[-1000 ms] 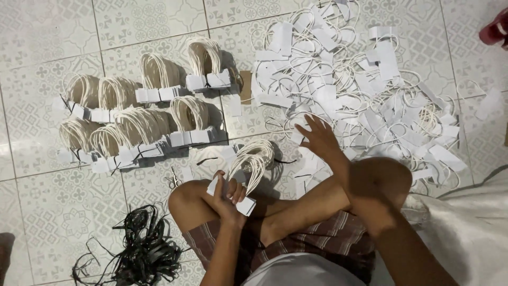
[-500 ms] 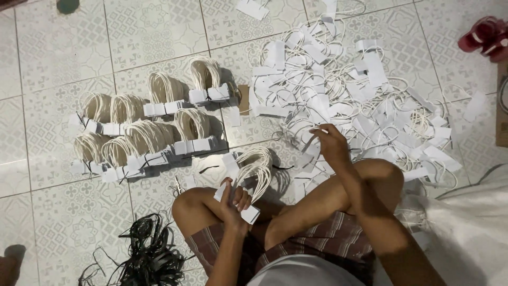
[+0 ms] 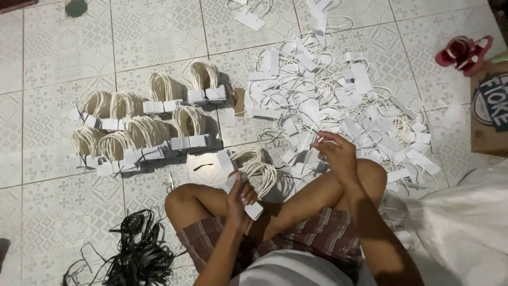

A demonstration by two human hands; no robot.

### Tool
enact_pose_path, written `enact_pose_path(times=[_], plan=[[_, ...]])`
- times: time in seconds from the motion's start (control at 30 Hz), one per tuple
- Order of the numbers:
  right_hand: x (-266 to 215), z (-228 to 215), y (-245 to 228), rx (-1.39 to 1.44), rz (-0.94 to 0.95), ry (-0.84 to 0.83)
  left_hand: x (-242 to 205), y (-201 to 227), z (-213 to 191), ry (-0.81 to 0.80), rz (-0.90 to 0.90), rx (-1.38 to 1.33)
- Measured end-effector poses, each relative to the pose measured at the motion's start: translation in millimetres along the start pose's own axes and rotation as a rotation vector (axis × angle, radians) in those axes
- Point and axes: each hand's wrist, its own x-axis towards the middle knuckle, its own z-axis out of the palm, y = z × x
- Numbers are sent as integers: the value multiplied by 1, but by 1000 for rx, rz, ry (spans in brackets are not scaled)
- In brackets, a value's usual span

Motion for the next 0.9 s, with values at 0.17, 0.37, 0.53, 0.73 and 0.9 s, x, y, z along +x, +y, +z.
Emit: enact_pose_path(times=[0.17,0.37,0.53,0.73,0.9], plan=[[-40,16,-24,153,-60,-74,-19,4,27,-94,36,118],[-85,33,-32,206,-38,-68,-6,-37,0,-315,189,158],[-108,38,-23,164,2,-78,-51,-14,36,-307,158,184],[-126,47,-20,215,32,-70,-65,1,48,-78,73,252],[-126,53,-28,171,58,-86,-55,2,38,-112,101,337]])
